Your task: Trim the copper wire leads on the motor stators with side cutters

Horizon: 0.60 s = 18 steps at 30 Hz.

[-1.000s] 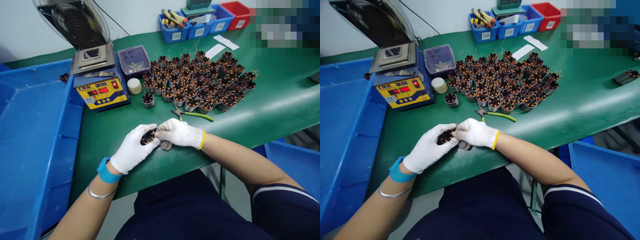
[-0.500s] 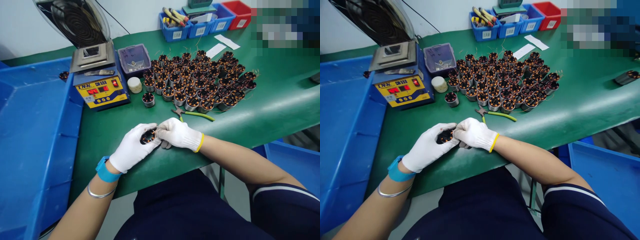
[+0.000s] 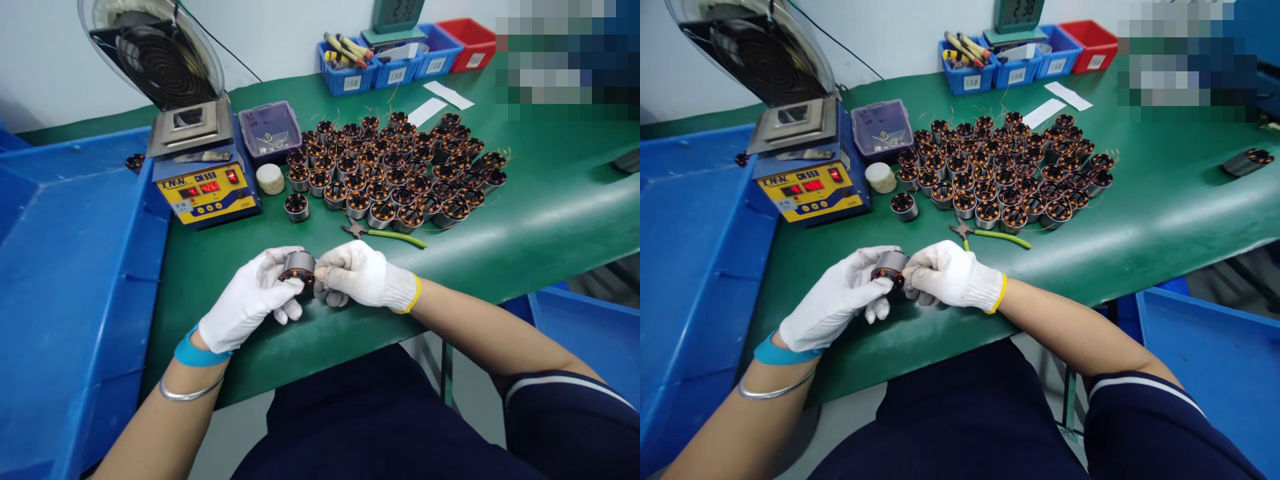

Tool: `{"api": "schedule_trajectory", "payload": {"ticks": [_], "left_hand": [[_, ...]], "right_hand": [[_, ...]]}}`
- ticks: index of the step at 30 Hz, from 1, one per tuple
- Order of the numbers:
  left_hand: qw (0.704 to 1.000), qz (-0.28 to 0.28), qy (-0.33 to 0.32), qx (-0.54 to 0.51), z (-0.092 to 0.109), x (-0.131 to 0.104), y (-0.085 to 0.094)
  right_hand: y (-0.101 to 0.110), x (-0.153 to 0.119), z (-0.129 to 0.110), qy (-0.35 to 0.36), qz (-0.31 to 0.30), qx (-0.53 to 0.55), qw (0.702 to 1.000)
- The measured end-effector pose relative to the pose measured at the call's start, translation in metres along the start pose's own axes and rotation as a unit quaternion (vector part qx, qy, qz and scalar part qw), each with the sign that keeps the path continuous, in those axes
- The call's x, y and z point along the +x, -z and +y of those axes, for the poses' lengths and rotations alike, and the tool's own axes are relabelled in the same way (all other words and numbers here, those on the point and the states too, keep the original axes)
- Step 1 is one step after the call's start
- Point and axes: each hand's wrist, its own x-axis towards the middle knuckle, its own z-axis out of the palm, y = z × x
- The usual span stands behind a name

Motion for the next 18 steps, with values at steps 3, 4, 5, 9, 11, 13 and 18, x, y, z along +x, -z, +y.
{"api": "schedule_trajectory", "payload": {"ticks": [3, 4, 5, 9, 11, 13, 18], "left_hand": [[0.990, 0.019, -0.137, -0.009, 0.002, -0.005, -0.003], [0.983, 0.019, -0.183, 0.006, 0.003, -0.008, -0.003], [0.972, 0.020, -0.229, 0.035, 0.003, -0.013, -0.005], [0.880, 0.087, -0.401, 0.241, -0.003, -0.030, -0.013], [0.856, 0.182, -0.417, 0.247, -0.008, -0.030, -0.017], [0.907, 0.237, -0.315, 0.150, -0.010, -0.024, -0.017], [0.984, -0.119, 0.127, -0.031, 0.001, -0.008, -0.003]], "right_hand": [[0.001, 0.002, -0.001, 0.009, -0.011, 0.055, 0.998], [0.001, 0.002, -0.001, 0.015, -0.015, 0.067, 0.998], [0.002, 0.003, -0.001, 0.021, -0.019, 0.077, 0.997], [0.004, 0.000, -0.002, 0.036, -0.040, 0.067, 0.996], [0.004, -0.005, -0.004, 0.060, -0.049, -0.004, 0.997], [0.005, -0.009, -0.007, 0.120, -0.043, -0.105, 0.986], [0.007, -0.012, -0.010, 0.193, 0.017, -0.217, 0.957]]}}
